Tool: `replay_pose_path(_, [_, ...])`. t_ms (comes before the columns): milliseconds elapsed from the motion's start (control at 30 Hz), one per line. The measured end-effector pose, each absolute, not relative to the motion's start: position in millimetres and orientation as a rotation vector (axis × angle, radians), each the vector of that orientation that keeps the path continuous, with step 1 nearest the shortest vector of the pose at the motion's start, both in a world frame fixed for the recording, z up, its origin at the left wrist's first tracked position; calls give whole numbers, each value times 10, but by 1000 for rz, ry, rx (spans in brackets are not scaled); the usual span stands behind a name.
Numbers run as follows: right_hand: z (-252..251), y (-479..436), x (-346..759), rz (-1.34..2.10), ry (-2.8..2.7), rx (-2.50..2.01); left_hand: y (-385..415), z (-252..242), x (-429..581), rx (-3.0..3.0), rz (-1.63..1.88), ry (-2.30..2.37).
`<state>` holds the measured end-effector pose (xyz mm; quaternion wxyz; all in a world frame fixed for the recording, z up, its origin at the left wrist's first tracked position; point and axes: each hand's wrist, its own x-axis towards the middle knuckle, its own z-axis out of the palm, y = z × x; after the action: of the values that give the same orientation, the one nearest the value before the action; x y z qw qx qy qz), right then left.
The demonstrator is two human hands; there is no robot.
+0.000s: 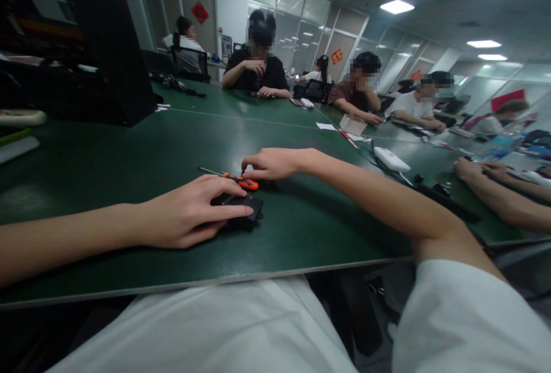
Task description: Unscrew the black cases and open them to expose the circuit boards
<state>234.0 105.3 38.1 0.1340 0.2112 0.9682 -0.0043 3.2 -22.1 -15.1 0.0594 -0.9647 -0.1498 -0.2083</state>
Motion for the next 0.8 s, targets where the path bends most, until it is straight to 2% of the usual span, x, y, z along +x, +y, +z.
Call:
replay_pose_path(200, [433,901,2143,-257,2780,474,-224,-154,19,-2918,-619,-441])
replay_pose_path(533, [729,772,2105,294,2588,303,-217,-142,30,-2929,-624,-433])
replay_pose_path(800, [1440,608,2369,509,2668,605,-214,-150,22,-2936,-614,-452])
